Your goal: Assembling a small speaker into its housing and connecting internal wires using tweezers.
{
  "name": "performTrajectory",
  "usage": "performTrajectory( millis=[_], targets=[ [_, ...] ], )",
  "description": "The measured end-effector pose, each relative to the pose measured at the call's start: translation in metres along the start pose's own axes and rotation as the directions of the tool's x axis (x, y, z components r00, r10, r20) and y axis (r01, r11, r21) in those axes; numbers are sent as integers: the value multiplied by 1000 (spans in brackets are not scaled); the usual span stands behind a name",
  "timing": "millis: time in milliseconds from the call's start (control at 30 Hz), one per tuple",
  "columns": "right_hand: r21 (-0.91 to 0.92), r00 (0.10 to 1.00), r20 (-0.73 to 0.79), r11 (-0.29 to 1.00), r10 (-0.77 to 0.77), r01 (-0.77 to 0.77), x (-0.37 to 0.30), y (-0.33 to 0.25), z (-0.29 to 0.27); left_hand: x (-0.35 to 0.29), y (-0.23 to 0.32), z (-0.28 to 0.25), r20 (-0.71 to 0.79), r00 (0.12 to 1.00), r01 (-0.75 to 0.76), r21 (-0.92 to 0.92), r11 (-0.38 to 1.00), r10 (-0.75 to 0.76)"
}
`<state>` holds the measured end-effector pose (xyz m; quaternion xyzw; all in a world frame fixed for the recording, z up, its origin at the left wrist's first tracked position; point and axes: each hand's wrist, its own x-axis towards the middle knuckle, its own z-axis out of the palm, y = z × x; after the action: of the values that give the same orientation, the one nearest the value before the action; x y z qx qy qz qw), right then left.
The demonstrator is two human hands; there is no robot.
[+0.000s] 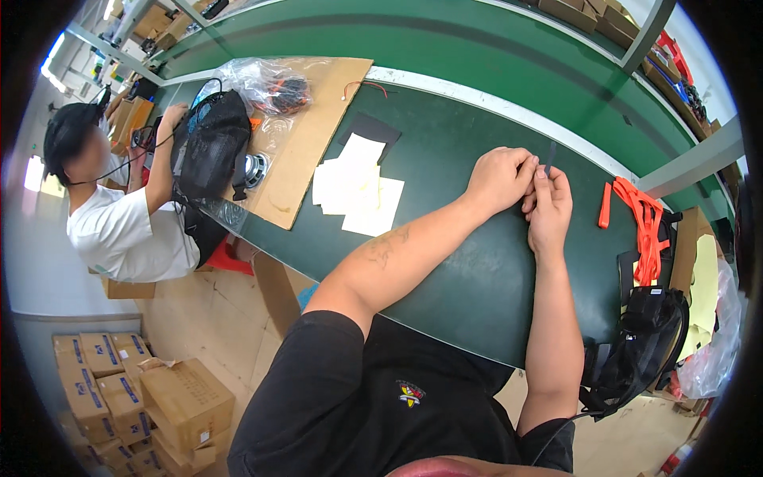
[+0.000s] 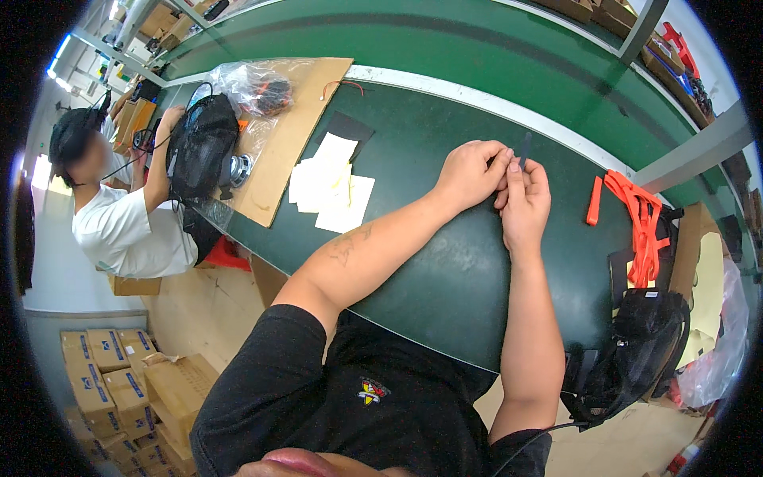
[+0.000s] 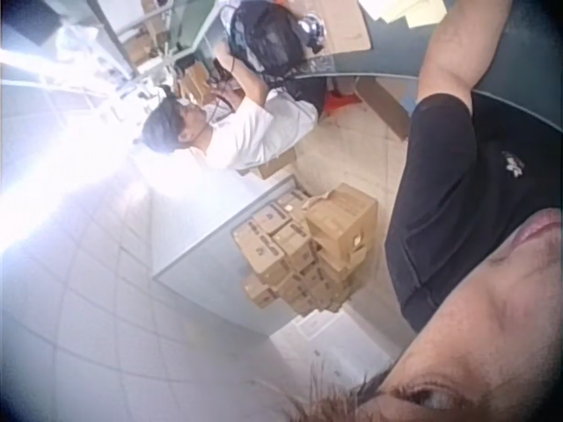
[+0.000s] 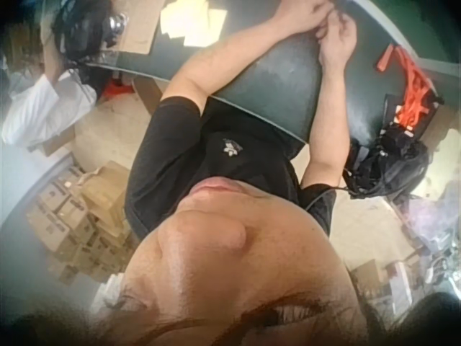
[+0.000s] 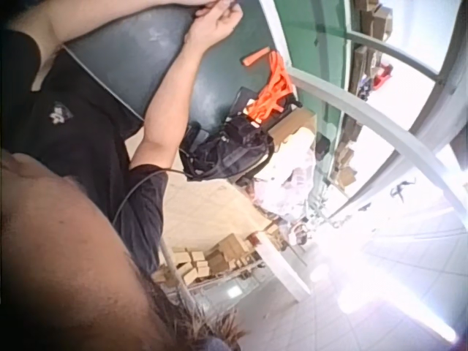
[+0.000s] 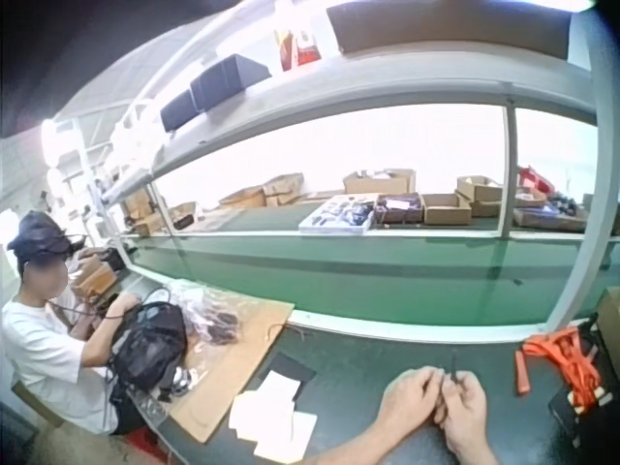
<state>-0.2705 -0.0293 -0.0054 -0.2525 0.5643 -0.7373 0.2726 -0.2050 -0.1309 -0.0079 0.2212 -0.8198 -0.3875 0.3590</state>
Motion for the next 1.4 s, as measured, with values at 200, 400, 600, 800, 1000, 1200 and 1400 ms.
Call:
performTrajectory(
  millis=[200,400,600,800,1000,1200,1400],
  targets=[
    [12,1000,1,1000,9,-9,-1,0,0,0,-1,-1,20,1000,15,-10,1000,-15],
    [26,1000,6,1000,-1,1,0,4,-2,-1,4,-3,42,998,45,-31,999,-43],
    [21,1000,7,1000,15,-15,-1,2,-2,-1,4,-3,41,998,48,-26,999,-47],
    [22,1000,10,1000,17,-17,-1,2,-2,-1,5,-3,44,997,58,-43,997,-56],
    [21,1000,8,1000,11,-11,-1,1,-1,-1,4,-2,48,997,69,-27,997,-67],
    [19,1000,3,1000,18,-18,-1,3,-1,-1,3,-2,27,998,48,-12,999,-48],
    [19,1000,6,1000,20,-20,0,4,-2,-1,2,-3,32,999,33,-12,999,-32]
  ],
)
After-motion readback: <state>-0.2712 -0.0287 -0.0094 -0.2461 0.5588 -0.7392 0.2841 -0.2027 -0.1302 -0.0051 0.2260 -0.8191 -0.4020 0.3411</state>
